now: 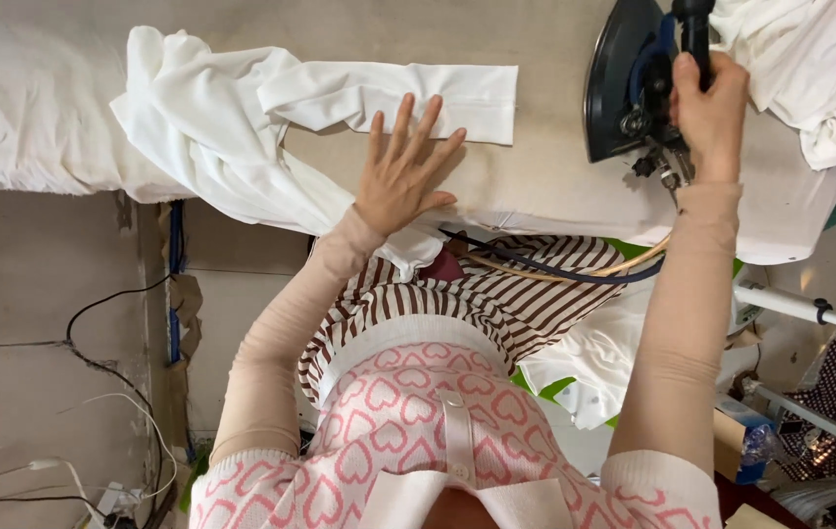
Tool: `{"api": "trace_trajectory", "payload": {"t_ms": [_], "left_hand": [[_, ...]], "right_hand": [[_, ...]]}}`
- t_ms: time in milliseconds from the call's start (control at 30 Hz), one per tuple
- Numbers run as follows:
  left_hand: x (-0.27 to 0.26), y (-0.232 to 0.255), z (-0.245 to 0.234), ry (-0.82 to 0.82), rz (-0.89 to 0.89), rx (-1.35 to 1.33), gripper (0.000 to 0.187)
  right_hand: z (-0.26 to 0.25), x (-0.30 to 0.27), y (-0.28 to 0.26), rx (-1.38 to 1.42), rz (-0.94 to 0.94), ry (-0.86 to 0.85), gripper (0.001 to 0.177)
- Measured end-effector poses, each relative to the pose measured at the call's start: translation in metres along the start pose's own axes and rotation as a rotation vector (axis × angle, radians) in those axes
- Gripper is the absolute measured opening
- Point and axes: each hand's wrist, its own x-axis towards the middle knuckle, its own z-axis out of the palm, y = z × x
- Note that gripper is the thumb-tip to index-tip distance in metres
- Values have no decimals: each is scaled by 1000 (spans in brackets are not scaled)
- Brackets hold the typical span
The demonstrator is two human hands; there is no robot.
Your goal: The person irons a white garment on a padded ironing table using a steam iron. They repeatedly unfold, smooth, and press different sections of the fabric, then fold the garment and place it aside.
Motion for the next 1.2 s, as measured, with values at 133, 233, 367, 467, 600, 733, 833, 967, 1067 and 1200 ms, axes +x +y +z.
{"api": "trace_trajectory", "payload": {"t_ms": [133, 233, 367, 467, 600, 733, 833, 967, 1067, 1200], "left_hand": [[-33, -10, 4, 34, -149, 11, 88], [-60, -25, 23, 245, -220, -2, 79], [-83, -43, 27, 580, -234, -143, 63], [-88, -46, 20, 629, -284, -255, 52], [-91, -55, 23, 686, -293, -284, 50], [-105, -68, 23, 902, -318, -301, 50], [-121, -76, 7, 1019, -354, -290, 38], [-146, -81, -8, 1157, -409, -293, 34], [-166, -86, 6, 1230, -524, -301, 36], [-182, -88, 37, 1293, -678, -382, 28]], "right_hand": [[21, -28, -12, -96, -254, -3, 46], [51, -48, -51, -267, -451, -88, 51], [96, -61, -126, -688, -357, -367, 71], [101, -49, -131, -684, -279, -458, 79], [98, -34, -116, -665, -330, -516, 76], [85, -15, -97, -607, -322, -487, 69], [70, 11, -65, -638, -298, -390, 74], [40, 56, -1, -664, -309, -206, 71], [12, 99, 68, -661, -358, -24, 66], [-12, 108, 83, -496, -111, 71, 62]]}}
